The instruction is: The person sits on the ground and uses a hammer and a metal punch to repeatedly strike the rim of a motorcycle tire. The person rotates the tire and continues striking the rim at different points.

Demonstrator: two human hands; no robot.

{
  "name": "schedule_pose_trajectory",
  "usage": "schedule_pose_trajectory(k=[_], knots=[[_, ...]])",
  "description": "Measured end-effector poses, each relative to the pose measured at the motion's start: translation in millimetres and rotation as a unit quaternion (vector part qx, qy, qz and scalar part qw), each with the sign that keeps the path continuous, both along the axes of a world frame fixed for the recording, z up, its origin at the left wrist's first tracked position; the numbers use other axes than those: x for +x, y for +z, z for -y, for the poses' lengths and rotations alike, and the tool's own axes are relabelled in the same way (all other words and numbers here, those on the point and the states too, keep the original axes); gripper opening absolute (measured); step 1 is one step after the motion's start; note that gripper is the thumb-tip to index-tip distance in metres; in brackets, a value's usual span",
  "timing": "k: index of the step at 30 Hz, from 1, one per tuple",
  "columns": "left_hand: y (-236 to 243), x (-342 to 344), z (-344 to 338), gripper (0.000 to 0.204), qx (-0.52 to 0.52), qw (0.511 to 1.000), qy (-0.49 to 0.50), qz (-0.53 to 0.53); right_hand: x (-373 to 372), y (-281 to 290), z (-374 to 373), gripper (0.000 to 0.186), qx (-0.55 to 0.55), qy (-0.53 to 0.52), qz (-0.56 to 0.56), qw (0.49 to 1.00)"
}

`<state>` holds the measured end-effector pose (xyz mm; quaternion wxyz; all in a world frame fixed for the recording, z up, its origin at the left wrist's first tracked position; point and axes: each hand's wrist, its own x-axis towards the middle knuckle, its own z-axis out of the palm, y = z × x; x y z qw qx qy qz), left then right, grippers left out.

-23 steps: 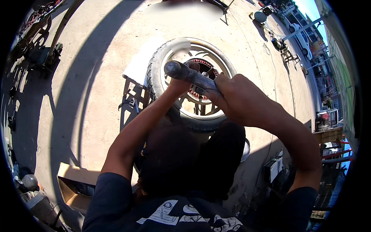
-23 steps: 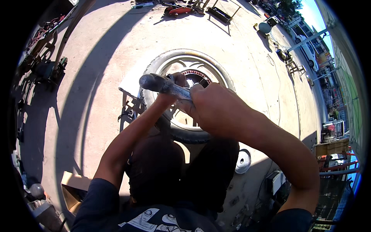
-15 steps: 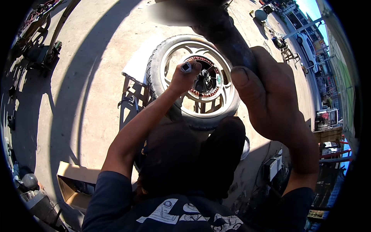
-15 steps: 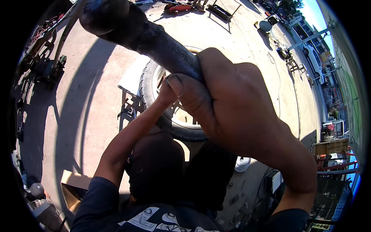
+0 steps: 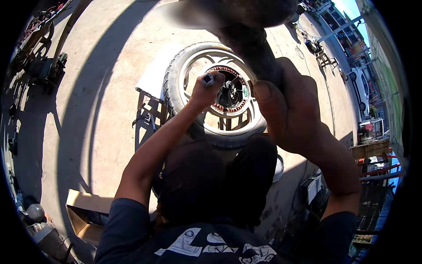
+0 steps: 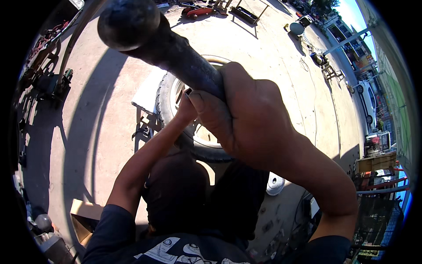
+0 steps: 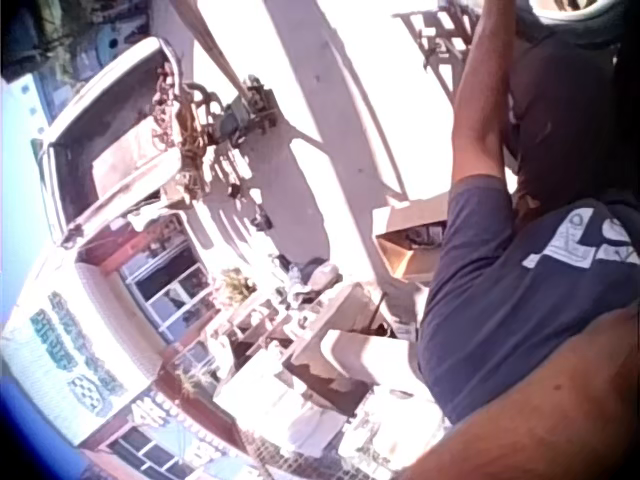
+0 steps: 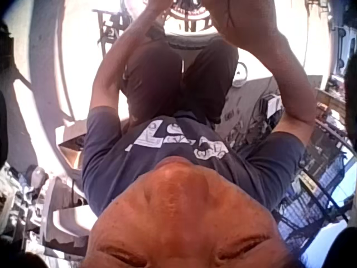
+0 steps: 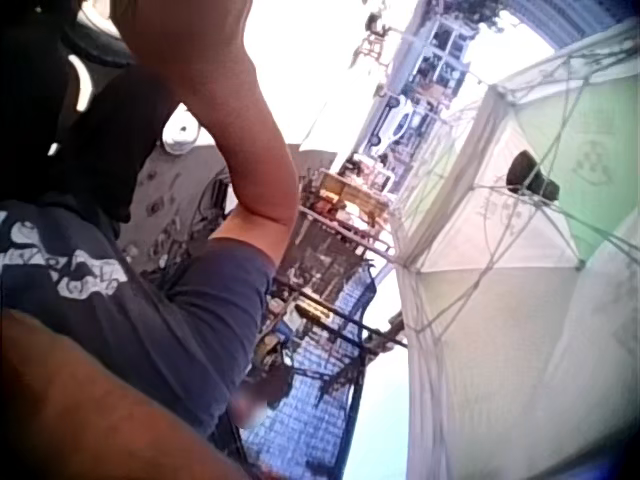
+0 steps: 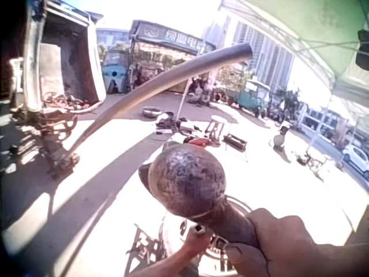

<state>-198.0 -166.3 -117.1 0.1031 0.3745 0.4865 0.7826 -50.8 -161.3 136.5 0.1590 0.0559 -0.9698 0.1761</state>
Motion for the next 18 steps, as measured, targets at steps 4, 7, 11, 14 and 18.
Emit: schedule_pose_trajectory(k=[4, 7, 11, 14, 18], knots=[[-25, -6, -1, 0.011, -0.091, 0.992, -0.054, -0.062, -3, -26, -15, 0.04, 0.105, -0.11, 0.317, 0.936], [-24, 5, -1, 0.006, 0.005, 0.999, -0.023, -0.037, -6, -19, -15, 0.036, 0.068, -0.078, 0.227, 0.968], [-13, -4, -6, 0.017, -0.027, 0.998, -0.042, 0.041, -6, 13, 5, 0.029, 0.025, 0.008, 0.005, 1.0], [-27, 2, -17, 0.005, 0.04, 0.993, -0.098, 0.062, 8, -20, -15, 0.025, 0.038, -0.038, 0.085, 0.995], [-54, -17, -21, 0.018, -0.01, 0.993, -0.116, -0.024, -4, -24, -20, 0.034, 0.09, -0.105, 0.297, 0.945]])
